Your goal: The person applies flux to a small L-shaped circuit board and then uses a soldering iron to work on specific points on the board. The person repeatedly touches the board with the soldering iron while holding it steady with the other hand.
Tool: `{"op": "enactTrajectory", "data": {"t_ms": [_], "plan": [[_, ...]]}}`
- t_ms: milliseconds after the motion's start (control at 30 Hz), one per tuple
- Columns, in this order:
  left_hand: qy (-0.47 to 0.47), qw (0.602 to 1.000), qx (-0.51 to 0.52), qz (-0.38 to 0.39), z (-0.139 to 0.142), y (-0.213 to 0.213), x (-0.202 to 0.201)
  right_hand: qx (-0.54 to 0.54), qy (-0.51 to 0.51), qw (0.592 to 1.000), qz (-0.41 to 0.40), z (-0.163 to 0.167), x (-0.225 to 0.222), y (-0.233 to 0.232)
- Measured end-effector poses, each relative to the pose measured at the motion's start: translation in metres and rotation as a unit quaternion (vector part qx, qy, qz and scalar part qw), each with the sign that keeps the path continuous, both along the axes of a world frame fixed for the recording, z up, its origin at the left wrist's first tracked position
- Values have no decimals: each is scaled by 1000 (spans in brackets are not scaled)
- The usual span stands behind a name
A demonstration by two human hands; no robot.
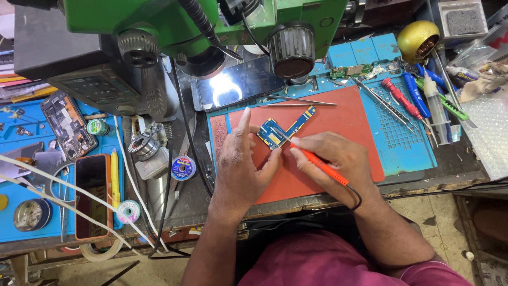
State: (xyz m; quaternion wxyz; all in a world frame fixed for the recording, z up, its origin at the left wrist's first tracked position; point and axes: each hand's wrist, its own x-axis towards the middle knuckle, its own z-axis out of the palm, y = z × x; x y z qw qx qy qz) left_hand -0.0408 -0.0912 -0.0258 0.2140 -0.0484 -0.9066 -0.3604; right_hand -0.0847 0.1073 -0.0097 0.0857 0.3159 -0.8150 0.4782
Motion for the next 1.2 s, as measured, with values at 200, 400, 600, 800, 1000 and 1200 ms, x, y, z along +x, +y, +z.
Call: {"op": "enactTrajectory", "data": {"t_ms": [200, 400, 600, 800, 1000, 1200], "plan": [[0, 1000, 1, 0, 0, 0, 0, 5, -7, 1000, 3, 0, -1, 0], [2, 1000, 0, -1, 2, 0, 0, -3, -20, 1000, 7, 2, 0, 0], [5, 1000, -2, 0, 4, 0, 1, -1, -11, 1000, 11, 3, 0, 0], [3, 1000, 0, -3, 4, 1, 1, -6, -24, 1000, 9, 2, 0, -1], [-1, 1000, 4, -2, 4, 1, 1, -1, -22, 1000, 7, 2, 1, 0], [0, 1000, 13, -5, 4, 1, 1, 2, -27, 1000, 13, 1, 0, 0]]}}
